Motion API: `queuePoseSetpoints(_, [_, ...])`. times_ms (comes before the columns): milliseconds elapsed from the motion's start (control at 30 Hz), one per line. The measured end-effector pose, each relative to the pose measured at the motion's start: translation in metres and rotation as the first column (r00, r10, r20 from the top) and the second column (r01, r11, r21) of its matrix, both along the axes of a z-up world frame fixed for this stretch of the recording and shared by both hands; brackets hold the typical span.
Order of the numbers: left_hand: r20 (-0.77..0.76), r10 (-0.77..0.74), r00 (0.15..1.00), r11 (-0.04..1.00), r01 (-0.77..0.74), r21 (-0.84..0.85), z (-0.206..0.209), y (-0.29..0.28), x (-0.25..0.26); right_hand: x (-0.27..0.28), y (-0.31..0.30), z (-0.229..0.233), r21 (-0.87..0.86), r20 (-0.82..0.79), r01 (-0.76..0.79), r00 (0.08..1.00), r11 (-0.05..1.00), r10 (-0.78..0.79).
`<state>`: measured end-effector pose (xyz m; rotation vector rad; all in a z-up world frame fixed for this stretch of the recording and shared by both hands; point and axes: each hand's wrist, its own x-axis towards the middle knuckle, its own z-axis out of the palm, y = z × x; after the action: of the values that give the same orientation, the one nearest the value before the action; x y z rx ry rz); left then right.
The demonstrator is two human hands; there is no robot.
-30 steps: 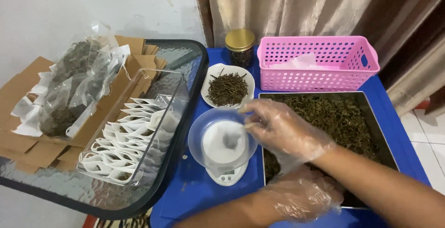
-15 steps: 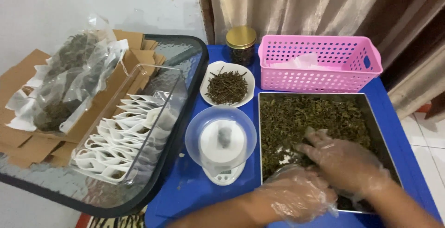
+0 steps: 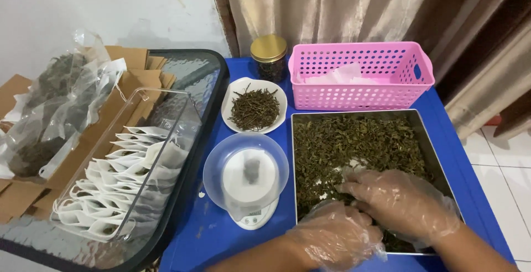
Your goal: Manually filling small white tea bags with dried tea leaves from a tray and organizing them.
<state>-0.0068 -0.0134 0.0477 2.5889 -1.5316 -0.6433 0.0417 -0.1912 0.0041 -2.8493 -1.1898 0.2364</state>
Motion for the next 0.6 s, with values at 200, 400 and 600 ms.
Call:
queuePoseSetpoints(200, [-0.060, 0.021, 0.998, 1.000, -0.021, 0.010, -0.005, -0.001, 0.001, 0.003, -0.002, -0.018, -0.035, -0.061, 0.114, 0.991, 0.993, -0.116])
queuePoseSetpoints(400, [-0.009, 0.017, 1.000, 0.999, -0.017, -0.041, -0.020, 0.000, 0.001, 0.004, -0.003, -0.020, 0.032, -0.037, 0.135, 0.990, 0.990, -0.133])
queuePoseSetpoints(600, [0.110, 0.023, 0.994, 0.989, -0.007, -0.144, -0.031, 0.001, -0.002, 0.004, -0.001, -0.015, 0.029, -0.061, 0.037, 0.998, 0.999, -0.035])
